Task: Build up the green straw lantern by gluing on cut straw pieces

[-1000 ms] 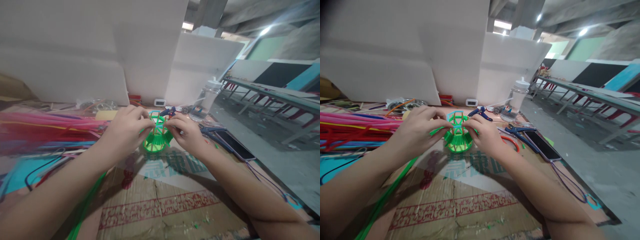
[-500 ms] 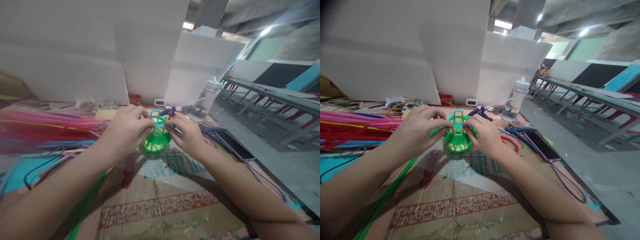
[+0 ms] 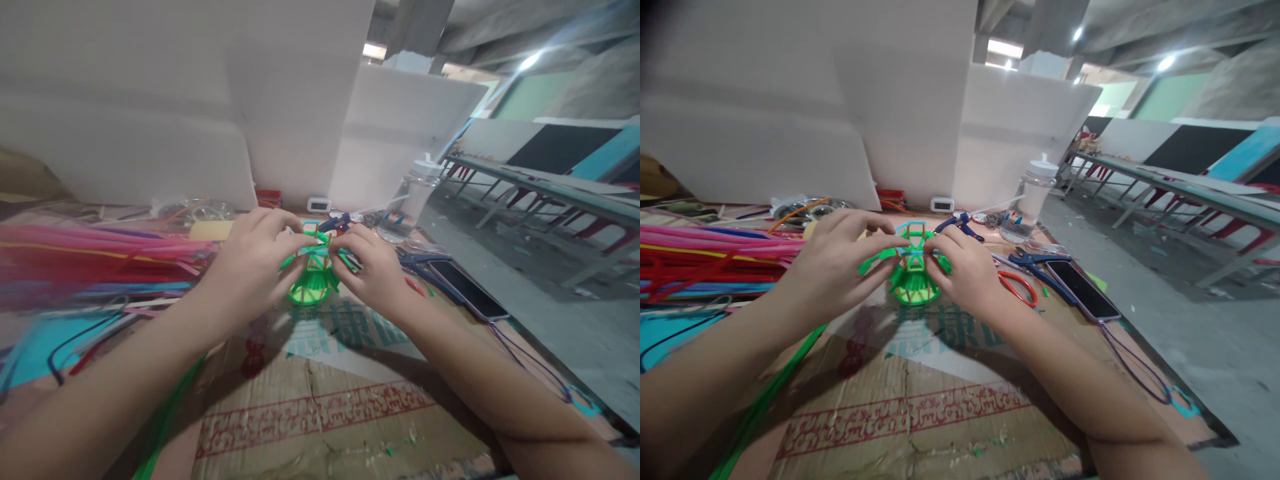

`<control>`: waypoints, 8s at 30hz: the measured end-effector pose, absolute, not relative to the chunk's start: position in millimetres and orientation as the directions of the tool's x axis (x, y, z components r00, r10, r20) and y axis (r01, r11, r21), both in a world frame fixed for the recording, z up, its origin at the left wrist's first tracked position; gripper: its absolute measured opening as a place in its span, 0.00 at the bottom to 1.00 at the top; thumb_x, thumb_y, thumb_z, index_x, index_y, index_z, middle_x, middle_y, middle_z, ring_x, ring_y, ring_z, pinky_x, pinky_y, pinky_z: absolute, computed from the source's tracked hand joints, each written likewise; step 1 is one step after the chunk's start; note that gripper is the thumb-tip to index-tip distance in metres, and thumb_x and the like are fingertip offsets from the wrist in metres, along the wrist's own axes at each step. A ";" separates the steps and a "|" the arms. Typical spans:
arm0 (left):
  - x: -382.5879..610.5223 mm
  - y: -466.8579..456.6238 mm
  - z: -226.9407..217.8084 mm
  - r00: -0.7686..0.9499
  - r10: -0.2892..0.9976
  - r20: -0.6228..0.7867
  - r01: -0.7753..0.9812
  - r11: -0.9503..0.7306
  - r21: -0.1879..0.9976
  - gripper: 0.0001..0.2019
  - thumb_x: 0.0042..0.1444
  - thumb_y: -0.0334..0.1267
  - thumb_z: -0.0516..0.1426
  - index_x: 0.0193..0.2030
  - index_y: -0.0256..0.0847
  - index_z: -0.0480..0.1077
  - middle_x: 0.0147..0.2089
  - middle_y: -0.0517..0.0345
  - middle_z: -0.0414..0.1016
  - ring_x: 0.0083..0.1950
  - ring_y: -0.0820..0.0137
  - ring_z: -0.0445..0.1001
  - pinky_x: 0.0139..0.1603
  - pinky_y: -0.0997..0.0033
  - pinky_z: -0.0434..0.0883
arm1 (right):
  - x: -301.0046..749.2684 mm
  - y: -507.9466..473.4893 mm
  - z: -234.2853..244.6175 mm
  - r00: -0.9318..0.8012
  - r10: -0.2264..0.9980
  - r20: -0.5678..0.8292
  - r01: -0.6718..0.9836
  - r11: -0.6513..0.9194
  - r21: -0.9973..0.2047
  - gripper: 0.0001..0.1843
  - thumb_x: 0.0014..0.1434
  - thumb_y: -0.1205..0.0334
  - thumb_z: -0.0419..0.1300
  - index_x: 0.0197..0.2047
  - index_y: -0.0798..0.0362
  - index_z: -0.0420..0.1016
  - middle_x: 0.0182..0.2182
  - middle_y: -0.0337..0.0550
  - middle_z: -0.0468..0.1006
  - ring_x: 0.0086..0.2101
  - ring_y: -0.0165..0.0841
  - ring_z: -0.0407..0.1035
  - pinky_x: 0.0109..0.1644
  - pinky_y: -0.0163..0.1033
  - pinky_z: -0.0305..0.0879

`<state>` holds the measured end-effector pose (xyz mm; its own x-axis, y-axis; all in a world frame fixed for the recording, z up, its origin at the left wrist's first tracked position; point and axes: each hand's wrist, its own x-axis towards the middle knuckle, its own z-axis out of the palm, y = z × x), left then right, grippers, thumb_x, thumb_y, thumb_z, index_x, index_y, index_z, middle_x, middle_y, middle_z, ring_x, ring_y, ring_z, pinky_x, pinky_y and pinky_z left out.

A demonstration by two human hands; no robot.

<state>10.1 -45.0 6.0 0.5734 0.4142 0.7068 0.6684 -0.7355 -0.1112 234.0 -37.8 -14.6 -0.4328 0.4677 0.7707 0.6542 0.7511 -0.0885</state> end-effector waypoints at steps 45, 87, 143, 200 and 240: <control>19.6 -54.0 9.5 0.348 0.826 0.444 0.131 -0.512 0.849 0.09 0.63 0.43 0.58 0.35 0.41 0.70 0.27 0.64 0.72 0.26 0.74 0.71 0.29 0.74 0.69 | 347.8 -27.0 -72.1 -0.160 0.983 0.089 0.968 0.174 -0.178 0.23 0.54 0.65 0.66 0.55 0.52 0.78 0.44 0.54 0.82 0.38 0.42 0.76 0.40 0.40 0.66; 29.5 -52.3 -0.4 0.387 0.881 0.273 0.045 -0.314 0.948 0.08 0.52 0.42 0.65 0.33 0.38 0.78 0.28 0.61 0.76 0.29 0.74 0.72 0.33 0.73 0.68 | 269.2 -97.3 -32.5 -0.527 0.821 0.222 0.265 0.407 -0.874 0.37 0.57 0.26 0.57 0.53 0.49 0.65 0.38 0.38 0.62 0.34 0.31 0.55 0.37 0.37 0.57; -6.8 -29.3 18.1 0.204 0.853 0.480 0.488 -0.514 0.705 0.16 0.65 0.52 0.52 0.33 0.43 0.66 0.30 0.60 0.67 0.30 0.69 0.64 0.31 0.70 0.61 | 325.6 80.5 -39.9 -0.026 0.995 0.094 0.908 0.063 -0.414 0.30 0.64 0.59 0.61 0.67 0.61 0.67 0.58 0.61 0.77 0.52 0.43 0.75 0.51 0.40 0.69; 0.1 -26.2 0.3 0.427 0.778 0.461 0.639 -0.620 0.456 0.13 0.65 0.40 0.55 0.51 0.44 0.78 0.33 0.61 0.79 0.32 0.70 0.72 0.35 0.71 0.63 | 291.5 -31.1 10.4 -0.394 0.845 0.360 0.609 0.534 -0.586 0.33 0.56 0.27 0.58 0.23 0.51 0.72 0.23 0.42 0.75 0.26 0.34 0.69 0.33 0.41 0.67; 0.8 -27.2 1.8 0.431 0.773 0.465 0.649 -0.623 0.435 0.11 0.65 0.39 0.56 0.49 0.44 0.78 0.31 0.61 0.79 0.28 0.71 0.71 0.33 0.72 0.61 | 286.0 -33.4 12.6 -0.369 0.865 0.341 0.665 0.502 -0.553 0.21 0.56 0.39 0.63 0.31 0.49 0.77 0.28 0.42 0.80 0.31 0.38 0.73 0.35 0.41 0.71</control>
